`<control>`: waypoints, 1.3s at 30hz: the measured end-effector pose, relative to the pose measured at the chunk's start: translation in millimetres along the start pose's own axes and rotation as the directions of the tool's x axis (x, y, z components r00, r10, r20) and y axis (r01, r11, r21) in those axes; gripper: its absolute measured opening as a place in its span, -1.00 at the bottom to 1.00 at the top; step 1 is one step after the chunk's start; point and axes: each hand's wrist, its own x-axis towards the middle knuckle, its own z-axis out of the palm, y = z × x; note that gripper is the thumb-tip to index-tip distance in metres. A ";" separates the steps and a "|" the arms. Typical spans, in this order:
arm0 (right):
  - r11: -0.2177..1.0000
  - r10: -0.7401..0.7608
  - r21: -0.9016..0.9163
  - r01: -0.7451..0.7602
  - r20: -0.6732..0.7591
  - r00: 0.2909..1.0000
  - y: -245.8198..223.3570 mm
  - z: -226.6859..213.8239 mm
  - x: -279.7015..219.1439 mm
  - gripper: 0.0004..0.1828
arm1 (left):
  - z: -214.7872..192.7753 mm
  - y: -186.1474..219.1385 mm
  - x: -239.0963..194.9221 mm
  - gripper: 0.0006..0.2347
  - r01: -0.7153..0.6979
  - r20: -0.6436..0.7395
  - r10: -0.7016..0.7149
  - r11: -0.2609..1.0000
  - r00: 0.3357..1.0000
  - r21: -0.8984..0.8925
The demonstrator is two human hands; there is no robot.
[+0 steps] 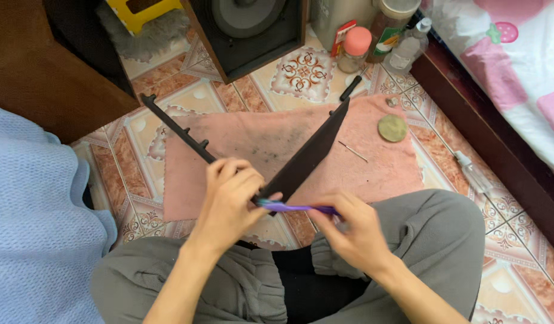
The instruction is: The person cleans the inside and outside of a black speaker grille using a purple toothbrush, a small round sponge, and a spray bottle. They scrub the interior mesh, wipe the surface, and spray the exterior before brushing it again.
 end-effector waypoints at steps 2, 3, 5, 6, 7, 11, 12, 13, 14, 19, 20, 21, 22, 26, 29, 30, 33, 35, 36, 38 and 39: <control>0.996 -0.065 0.063 0.065 0.002 0.998 6.1 11.1 25.9 -0.86 | -1.6 -12.5 6.3 -0.66 -0.019 -0.029 0.019 0.999 0.999 -0.027; 0.995 -0.096 0.006 0.098 -0.127 0.987 23.0 14.9 44.1 -0.89 | -1.7 -21.6 7.3 -0.71 0.011 -0.076 -0.018 0.996 0.997 -0.093; 0.990 -0.139 -0.046 0.131 -0.253 0.957 35.1 5.0 78.9 -0.81 | -10.4 -28.3 10.1 -0.76 0.039 -0.121 -0.058 0.988 0.991 -0.148; 0.982 -0.155 -0.154 0.107 -0.351 0.924 30.9 -10.5 97.7 -0.89 | -17.6 -27.3 14.3 -0.76 0.055 -0.154 -0.085 0.980 0.984 -0.193; 0.964 -0.181 -0.256 0.070 -0.442 0.879 26.6 -26.0 116.7 -0.91 | -24.9 -26.5 18.8 -0.76 0.068 -0.186 -0.114 0.969 0.976 -0.238; 0.945 -0.302 -0.238 0.223 -0.376 0.876 -41.6 -13.5 112.2 -0.91 | -44.3 -27.9 24.5 -0.76 0.087 -0.235 -0.166 0.946 0.958 -0.312; 0.946 -0.316 -0.174 0.274 -0.310 0.896 -45.3 2.3 101.9 -0.93 | -50.1 -30.8 24.3 -0.80 0.093 -0.250 -0.185 0.936 0.950 -0.340; 0.942 -0.335 -0.106 0.318 -0.244 0.910 -48.7 18.6 91.4 -0.89 | -55.6 -33.9 23.8 -0.85 0.098 -0.264 -0.205 0.925 0.942 -0.368; 0.942 -0.334 -0.106 0.317 -0.244 0.910 -34.8 14.5 99.0 -0.89 | -55.9 -43.5 20.1 -0.85 0.097 -0.263 -0.204 0.924 0.943 -0.369; 0.960 -0.237 -0.253 0.119 -0.510 0.827 26.2 -20.8 133.6 -0.97 | -56.2 -77.4 0.8 -0.70 0.081 -0.401 -0.236 0.926 0.885 -0.368; 0.960 -0.241 -0.251 0.126 -0.504 0.829 14.9 -14.5 133.0 -0.97 | -57.1 -77.1 2.3 -0.70 0.087 -0.406 -0.242 0.927 0.881 -0.365; 0.937 -0.326 -0.272 0.220 -0.448 0.833 4.2 -8.7 132.4 -0.95 | -57.4 -76.8 4.1 -0.62 0.061 -0.454 -0.233 0.930 0.860 -0.362; 0.907 -0.404 -0.292 0.305 -0.393 0.826 -5.0 -5.1 129.8 -0.90 | -55.5 -75.8 8.4 -0.53 0.031 -0.496 -0.221 0.931 0.840 -0.363; 0.894 -0.447 -0.171 0.415 -0.261 0.855 -28.3 30.9 124.7 -0.88 | -41.3 -72.5 24.2 -0.50 -0.012 -0.559 -0.205 0.933 0.803 -0.358; 0.873 -0.472 -0.341 0.349 -0.412 0.780 -9.6 14.6 151.7 -0.84 | -40.8 -69.3 32.5 -0.50 -0.029 -0.609 -0.207 0.935 0.766 -0.354; 0.897 -0.433 -0.308 0.317 -0.474 0.767 -5.5 10.9 155.6 -0.85 | -41.6 -68.6 36.8 -0.50 -0.037 -0.625 -0.209 0.933 0.752 -0.357; 0.887 -0.461 -0.228 0.401 -0.403 0.790 -24.1 36.6 138.3 -0.88 | -43.9 -67.2 43.9 -0.51 -0.048 -0.654 -0.213 0.933 0.725 -0.357; 0.849 -0.529 -0.170 0.501 -0.271 0.804 -37.9 45.0 133.0 -0.85 | -44.0 -66.2 46.8 -0.52 -0.052 -0.665 -0.215 0.933 0.716 -0.357; 0.848 -0.529 -0.210 0.486 -0.317 0.787 -41.1 39.4 137.7 -0.84 | -44.2 -65.2 46.5 -0.52 -0.061 -0.661 -0.226 0.923 0.715 -0.381; 0.849 -0.528 -0.244 0.469 -0.360 0.769 -29.9 21.0 147.3 -0.78 | -43.6 -63.4 43.5 -0.51 -0.065 -0.657 -0.239 0.913 0.715 -0.404; 0.879 -0.475 -0.287 0.381 -0.447 0.758 -15.4 7.9 152.7 -0.84 | -43.0 -62.6 41.4 -0.51 -0.049 -0.656 -0.248 0.916 0.713 -0.399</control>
